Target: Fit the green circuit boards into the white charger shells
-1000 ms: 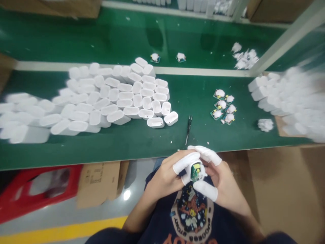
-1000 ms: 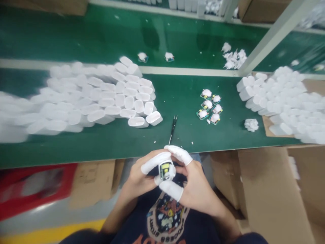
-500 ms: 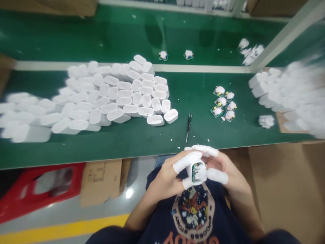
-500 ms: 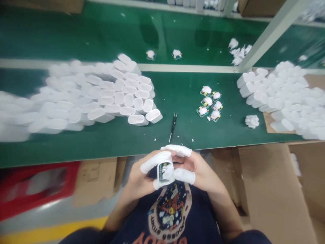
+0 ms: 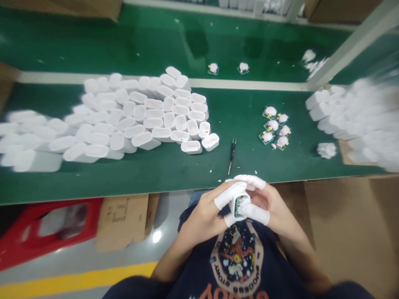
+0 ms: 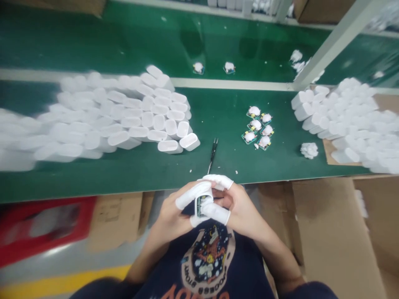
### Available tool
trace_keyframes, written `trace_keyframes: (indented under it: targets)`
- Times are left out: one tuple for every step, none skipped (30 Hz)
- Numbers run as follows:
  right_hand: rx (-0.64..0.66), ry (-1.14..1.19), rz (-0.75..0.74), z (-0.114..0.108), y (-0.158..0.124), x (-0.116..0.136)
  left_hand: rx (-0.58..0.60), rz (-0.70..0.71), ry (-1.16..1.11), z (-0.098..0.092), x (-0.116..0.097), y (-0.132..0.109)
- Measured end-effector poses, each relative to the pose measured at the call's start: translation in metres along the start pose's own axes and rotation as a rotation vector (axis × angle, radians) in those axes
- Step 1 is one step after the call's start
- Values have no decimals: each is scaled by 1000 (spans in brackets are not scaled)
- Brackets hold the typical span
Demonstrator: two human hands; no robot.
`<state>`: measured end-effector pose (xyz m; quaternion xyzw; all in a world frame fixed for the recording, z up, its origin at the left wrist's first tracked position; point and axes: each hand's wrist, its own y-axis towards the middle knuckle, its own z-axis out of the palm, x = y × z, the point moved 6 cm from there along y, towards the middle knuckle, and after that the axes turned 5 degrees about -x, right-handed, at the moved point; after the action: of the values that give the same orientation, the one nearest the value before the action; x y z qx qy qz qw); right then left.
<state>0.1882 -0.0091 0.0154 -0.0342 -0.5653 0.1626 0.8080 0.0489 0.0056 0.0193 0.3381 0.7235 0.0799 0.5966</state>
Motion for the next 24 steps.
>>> trace_keyframes:
  targets:
    - [1, -27, 6, -1, 1, -1, -3, -5, 3, 0, 2, -1]
    - [2, -51, 10, -1, 3, -2, -7, -13, 5, -1, 4, -2]
    - [5, -71, 13, -3, 4, -4, -13, -22, 6, -1, 6, -3]
    - [10, -84, 19, -4, 6, -5, -17, -29, 7, -2, 8, -4]
    - [22, -89, 20, -4, 7, -7, -18, -32, 9, -2, 10, -4]
    - [41, -86, 15, -4, 9, -8, -19, -30, 17, -1, 11, -5]
    - [55, -87, 8, -3, 10, -8, -21, -22, 34, -1, 12, -5]
    - [52, -102, 2, -4, 10, -9, -25, -11, 55, -1, 12, -5]
    - [28, -132, -3, -5, 11, -9, -29, -2, 74, 0, 12, -4]
    - [-3, -169, -5, -6, 11, -8, -33, 2, 85, 0, 12, -4]
    - [-31, -201, 3, -7, 11, -8, -37, 3, 85, 0, 11, -3]
    - [-45, -218, 21, -8, 10, -7, -37, -3, 75, 0, 11, -3]
    - [-42, -210, 37, -7, 9, -6, -31, -13, 56, 0, 10, -2]
    - [-23, -182, 49, -7, 8, -5, -22, -24, 34, 0, 10, -2]
    - [-3, -148, 61, -6, 7, -3, -13, -32, 14, 0, 10, -2]
    - [11, -120, 69, -5, 6, -2, -5, -37, -4, 0, 9, -1]
    - [13, -102, 68, -5, 6, -1, 1, -39, -19, 0, 9, -1]
    - [14, -91, 62, -6, 6, 0, 4, -39, -29, 1, 9, -1]
    - [15, -87, 50, -6, 7, 0, 5, -35, -32, 1, 10, -1]
    - [11, -92, 39, -7, 8, 1, 3, -30, -29, 2, 10, -1]
    - [0, -104, 25, -8, 9, 1, -2, -27, -22, 2, 11, -1]
    - [-15, -120, 15, -10, 11, 1, -10, -30, -16, 3, 12, -1]
    - [-24, -137, 14, -12, 13, 0, -18, -40, -13, 3, 13, -1]
    - [-18, -146, 22, -14, 14, -1, -24, -54, -14, 3, 15, -1]
